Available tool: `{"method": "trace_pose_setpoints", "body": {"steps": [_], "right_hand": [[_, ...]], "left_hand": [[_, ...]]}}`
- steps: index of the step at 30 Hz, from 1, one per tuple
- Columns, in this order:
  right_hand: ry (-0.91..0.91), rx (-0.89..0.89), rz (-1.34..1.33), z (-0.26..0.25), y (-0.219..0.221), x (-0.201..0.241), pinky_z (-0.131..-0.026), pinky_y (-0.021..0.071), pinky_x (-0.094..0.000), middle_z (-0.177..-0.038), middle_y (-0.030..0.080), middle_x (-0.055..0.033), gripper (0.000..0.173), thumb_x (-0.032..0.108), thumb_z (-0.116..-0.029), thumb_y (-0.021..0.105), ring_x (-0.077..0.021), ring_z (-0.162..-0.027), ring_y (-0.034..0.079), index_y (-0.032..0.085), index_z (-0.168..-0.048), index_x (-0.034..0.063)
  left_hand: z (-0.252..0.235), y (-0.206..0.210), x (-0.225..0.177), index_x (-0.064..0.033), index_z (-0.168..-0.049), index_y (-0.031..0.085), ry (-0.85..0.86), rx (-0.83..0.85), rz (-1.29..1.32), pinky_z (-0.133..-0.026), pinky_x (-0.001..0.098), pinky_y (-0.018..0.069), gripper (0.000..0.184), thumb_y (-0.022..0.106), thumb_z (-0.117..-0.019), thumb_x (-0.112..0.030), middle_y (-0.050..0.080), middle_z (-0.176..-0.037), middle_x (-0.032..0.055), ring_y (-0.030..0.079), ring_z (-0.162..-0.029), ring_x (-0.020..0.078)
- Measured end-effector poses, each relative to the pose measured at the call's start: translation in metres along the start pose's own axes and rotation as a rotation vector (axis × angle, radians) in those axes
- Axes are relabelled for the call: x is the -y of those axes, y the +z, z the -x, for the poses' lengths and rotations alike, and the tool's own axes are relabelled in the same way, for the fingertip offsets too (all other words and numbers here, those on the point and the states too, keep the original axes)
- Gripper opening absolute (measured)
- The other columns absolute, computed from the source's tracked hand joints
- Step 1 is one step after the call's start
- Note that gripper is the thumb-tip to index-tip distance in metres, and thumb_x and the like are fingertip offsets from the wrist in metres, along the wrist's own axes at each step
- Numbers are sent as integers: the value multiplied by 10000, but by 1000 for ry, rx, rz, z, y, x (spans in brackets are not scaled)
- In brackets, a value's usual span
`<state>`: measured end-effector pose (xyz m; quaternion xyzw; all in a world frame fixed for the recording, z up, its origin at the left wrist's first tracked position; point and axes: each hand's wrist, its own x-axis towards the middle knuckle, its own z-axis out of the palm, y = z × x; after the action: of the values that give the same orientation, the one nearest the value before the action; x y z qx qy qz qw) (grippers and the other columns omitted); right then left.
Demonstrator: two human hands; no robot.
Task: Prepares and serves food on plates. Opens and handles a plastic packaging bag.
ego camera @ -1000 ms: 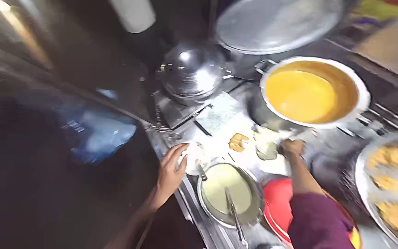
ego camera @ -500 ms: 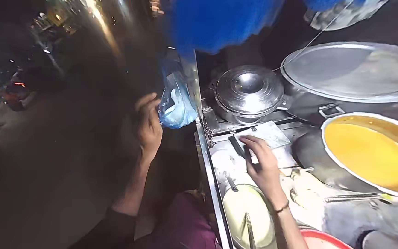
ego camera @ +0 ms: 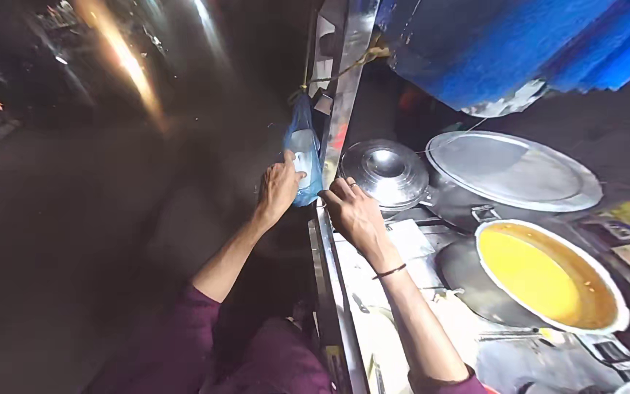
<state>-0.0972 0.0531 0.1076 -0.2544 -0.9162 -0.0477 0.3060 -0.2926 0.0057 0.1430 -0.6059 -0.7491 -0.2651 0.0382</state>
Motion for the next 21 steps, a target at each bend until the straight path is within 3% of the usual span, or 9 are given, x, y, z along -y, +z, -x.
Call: {"method": "trace_pose_setpoints", "body": {"steps": [3, 7, 9, 12, 16, 19, 21], "right_hand": [[-113, 59, 54, -3, -6, 1, -910, 511, -481, -1328, 630, -97, 186, 111, -1000, 547, -311, -1215, 583, 727, -1048, 116], [-241, 28, 122, -10, -5, 2, -955, 489, -480, -1478, 576, -37, 219, 96, -1042, 497, -287, -1321, 542, 716, -1053, 87], [-255, 17, 125, -12, -6, 3, -941, 492, -470, -1424, 620, -39, 222, 114, -1056, 483, -277, -1282, 574, 702, -1080, 95], [-219, 19, 132, -15, -7, 5, -903, 516, -445, -1230, 716, -51, 209, 123, -1063, 466, -265, -1169, 647, 673, -1096, 110], [-174, 0, 117, -16, -7, 7, -848, 530, -425, -1133, 722, -60, 199, 156, -1067, 475, -260, -1066, 665, 668, -1065, 106], [-165, -22, 111, -19, -8, 10, -801, 535, -422, -1033, 712, -72, 197, 159, -1067, 475, -267, -1010, 668, 659, -1030, 99], [-161, -30, 101, -21, -10, 12, -801, 534, -420, -1000, 708, -71, 195, 167, -1064, 483, -266, -1001, 667, 658, -1014, 96]], "left_hand": [[-3, 0, -4, -16, -1328, 510, -48, -12, -5, -715, 554, 570, 460, 620, -1027, -346, 677, -853, 183, 697, -813, 387], [-13, 3, -6, -23, -1158, 635, -77, -44, -37, -727, 574, 555, 344, 618, -1020, -338, 681, -883, 204, 690, -860, 408], [-16, 2, -10, -12, -1055, 687, -95, 3, -43, -764, 596, 541, 262, 630, -1006, -262, 685, -940, 225, 678, -919, 425], [-19, -1, -9, -34, -945, 708, -102, -3, -48, -721, 591, 538, 136, 616, -958, -134, 691, -927, 205, 683, -897, 403], [-15, -6, -3, -70, -987, 707, -146, -103, 57, -708, 585, 531, 181, 591, -1000, -208, 689, -884, 184, 680, -862, 387], [-8, -8, 1, -117, -965, 693, -145, -205, 153, -659, 556, 525, 125, 674, -961, -241, 676, -821, 137, 664, -768, 339], [-10, -14, 3, -129, -976, 701, -136, -246, 217, -696, 555, 524, 122, 707, -957, -249, 684, -833, 118, 661, -782, 323]]}}
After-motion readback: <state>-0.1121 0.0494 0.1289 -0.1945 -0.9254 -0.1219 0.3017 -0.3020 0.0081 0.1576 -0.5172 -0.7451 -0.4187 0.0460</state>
